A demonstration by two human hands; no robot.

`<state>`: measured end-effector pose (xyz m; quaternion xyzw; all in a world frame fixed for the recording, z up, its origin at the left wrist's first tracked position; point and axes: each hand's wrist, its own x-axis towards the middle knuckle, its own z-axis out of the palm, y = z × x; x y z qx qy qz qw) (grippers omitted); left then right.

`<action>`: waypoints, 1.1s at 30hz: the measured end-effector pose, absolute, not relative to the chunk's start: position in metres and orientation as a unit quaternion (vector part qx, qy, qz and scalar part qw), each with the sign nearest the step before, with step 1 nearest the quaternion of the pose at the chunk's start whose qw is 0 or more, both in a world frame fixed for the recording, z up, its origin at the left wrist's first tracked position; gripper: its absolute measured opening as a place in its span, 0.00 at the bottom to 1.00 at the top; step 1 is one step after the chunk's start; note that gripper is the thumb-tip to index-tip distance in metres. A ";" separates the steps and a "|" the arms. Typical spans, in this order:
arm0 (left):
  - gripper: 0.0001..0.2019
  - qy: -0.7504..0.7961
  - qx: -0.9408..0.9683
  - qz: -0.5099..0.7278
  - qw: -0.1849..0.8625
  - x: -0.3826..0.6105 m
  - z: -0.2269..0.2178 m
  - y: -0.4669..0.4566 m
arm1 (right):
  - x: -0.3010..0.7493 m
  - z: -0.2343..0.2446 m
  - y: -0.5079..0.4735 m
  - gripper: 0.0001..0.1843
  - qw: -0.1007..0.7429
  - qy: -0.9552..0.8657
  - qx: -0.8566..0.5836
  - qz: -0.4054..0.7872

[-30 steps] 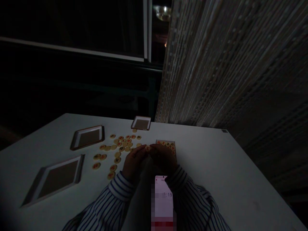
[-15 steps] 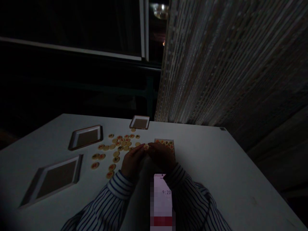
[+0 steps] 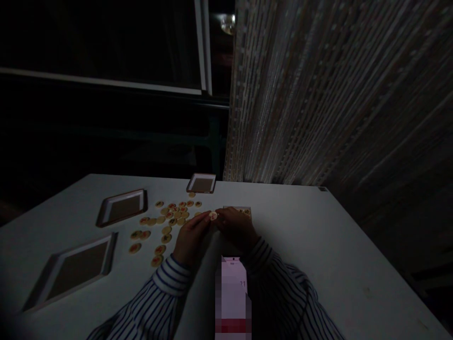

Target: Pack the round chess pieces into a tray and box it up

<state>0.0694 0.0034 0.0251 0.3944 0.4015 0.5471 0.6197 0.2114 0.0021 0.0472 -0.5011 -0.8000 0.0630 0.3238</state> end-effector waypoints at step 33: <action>0.18 0.426 0.408 0.528 0.611 0.118 0.027 0.021 | 0.266 0.048 0.015 0.14 0.360 -0.825 -0.433 0.054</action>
